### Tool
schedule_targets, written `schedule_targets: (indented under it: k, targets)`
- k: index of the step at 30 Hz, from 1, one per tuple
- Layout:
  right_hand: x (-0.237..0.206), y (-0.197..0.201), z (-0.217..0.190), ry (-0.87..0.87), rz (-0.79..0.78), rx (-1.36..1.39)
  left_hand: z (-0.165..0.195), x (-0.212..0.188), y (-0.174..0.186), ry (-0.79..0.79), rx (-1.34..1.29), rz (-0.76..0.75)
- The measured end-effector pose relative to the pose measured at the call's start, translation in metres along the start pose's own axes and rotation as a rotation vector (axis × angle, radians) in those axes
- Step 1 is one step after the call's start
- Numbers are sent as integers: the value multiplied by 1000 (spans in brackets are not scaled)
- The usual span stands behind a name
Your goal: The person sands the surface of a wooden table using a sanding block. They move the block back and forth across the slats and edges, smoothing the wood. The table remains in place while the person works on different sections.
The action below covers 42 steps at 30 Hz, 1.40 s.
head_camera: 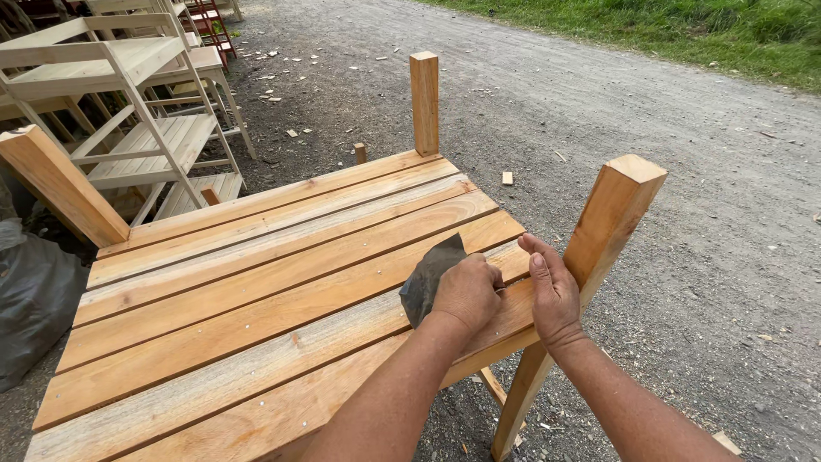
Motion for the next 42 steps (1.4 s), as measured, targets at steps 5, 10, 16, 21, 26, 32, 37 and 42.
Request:
schedule_targets:
  k: [5, 10, 16, 21, 26, 32, 37, 42]
  targets:
    - [5, -6, 0, -17, 39, 215, -37, -28, 19, 13, 20, -58]
    - [8, -12, -6, -32, 64, 160, -70, -28, 33, -18, -5, -160]
    - [4, -25, -10, -93, 108, 141, -30, 10, 3, -69, -20, -119]
    - [1, -33, -14, -79, 99, 161, -14, 11, 8, -111, 62, -105]
    - [2, -35, -8, -77, 96, 225, -73, -23, 31, -93, 47, -225]
    - [4, -38, -4, -131, 99, 35, -50, 14, 8, -165, -45, -138]
    - [5, -42, -8, -100, 94, 112, -15, 47, -11, -205, -50, -111]
    - [9, -39, -3, -76, 80, 130, -46, 28, -6, -113, -66, -148]
Point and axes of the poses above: each hand's wrist, its own x-axis towards the middle knuckle, its own y-axis out of the back of the hand, z = x × y, the point moved 10 cm from there along x, towards the middle knuckle
